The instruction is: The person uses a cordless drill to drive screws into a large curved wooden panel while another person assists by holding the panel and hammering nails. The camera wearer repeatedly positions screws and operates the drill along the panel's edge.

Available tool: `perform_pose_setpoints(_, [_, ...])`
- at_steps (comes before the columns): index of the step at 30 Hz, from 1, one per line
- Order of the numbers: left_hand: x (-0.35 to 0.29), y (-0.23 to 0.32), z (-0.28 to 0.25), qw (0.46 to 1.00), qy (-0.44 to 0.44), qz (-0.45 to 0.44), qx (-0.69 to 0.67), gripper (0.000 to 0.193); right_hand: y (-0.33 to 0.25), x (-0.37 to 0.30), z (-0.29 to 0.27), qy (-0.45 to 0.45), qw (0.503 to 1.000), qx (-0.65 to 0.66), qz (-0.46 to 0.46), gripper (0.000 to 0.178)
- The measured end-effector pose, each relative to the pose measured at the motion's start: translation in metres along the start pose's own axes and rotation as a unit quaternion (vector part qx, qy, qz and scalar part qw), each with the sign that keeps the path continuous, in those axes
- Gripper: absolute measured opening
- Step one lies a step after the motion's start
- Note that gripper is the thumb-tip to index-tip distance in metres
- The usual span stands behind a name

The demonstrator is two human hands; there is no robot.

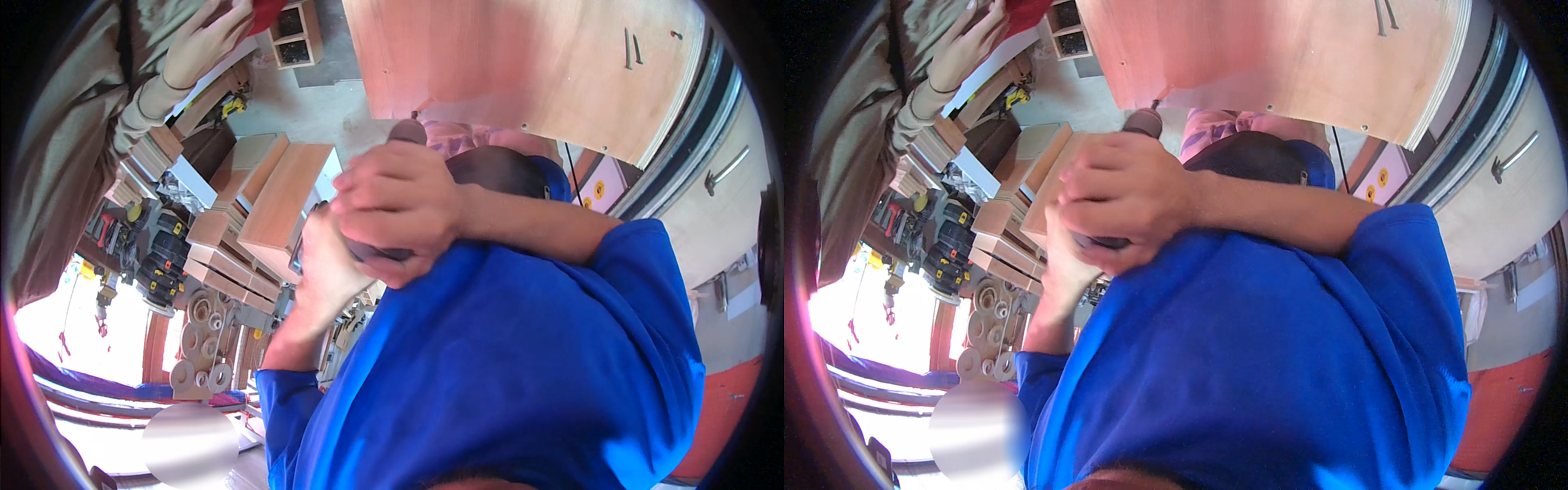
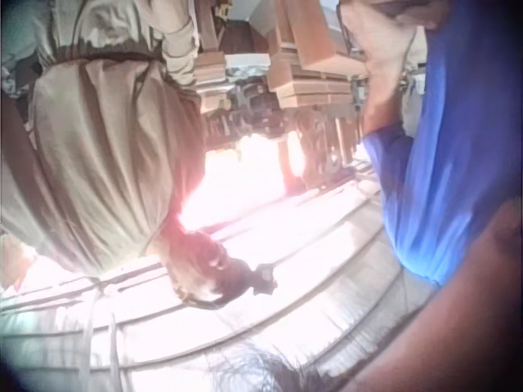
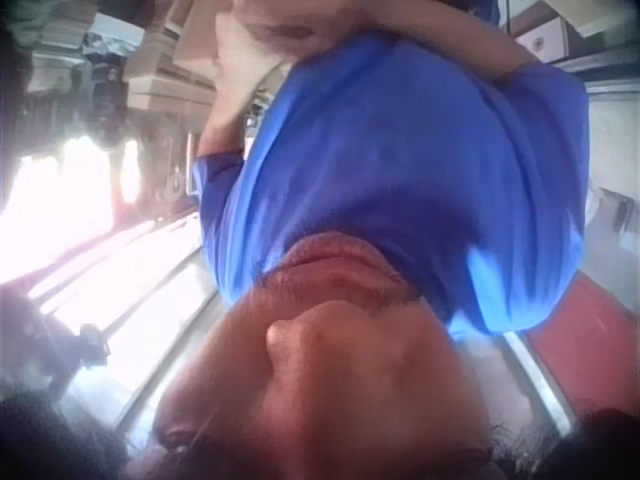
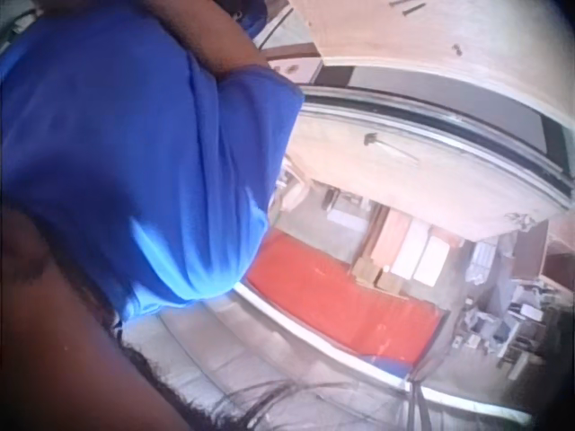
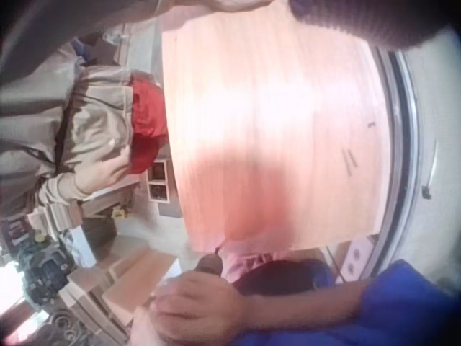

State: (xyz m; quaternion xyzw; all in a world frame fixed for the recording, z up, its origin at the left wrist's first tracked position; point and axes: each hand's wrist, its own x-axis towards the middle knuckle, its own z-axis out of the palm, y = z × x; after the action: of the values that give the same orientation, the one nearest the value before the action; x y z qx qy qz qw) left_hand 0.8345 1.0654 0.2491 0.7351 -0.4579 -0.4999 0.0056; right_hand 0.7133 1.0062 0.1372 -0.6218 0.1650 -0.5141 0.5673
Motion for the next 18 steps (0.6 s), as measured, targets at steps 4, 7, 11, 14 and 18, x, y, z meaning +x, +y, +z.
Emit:
perform_pose_setpoints(4, [0.005, -0.018, 0.008, 0.987, 0.063, -0.073, -0.129, 0.036, 0.006, 0.003, 0.008, -0.014, 0.999, -0.023, 0.026, 0.029])
perform_pose_setpoints(7, [0.009, -0.006, 0.013, 0.996, 0.018, -0.089, 0.021, 0.036, 0.007, -0.006, 0.004, -0.017, 0.999, -0.037, 0.001, 0.024])
perform_pose_setpoints(11, [0.000, 0.019, 0.010, 0.993, 0.023, -0.114, -0.014, 0.037, -0.009, -0.007, -0.013, -0.087, 0.995, -0.036, 0.024, 0.022])
perform_pose_setpoints(14, [-0.013, 0.019, 0.023, 0.995, 0.065, -0.057, 0.057, 0.039, -0.018, -0.013, -0.019, -0.147, 0.988, -0.044, -0.031, 0.031])
perform_pose_setpoints(18, [-0.038, 0.011, 0.020, 0.986, 0.147, 0.059, -0.045, 0.054, -0.058, -0.023, -0.068, -0.072, 0.983, -0.139, 0.093, 0.040])
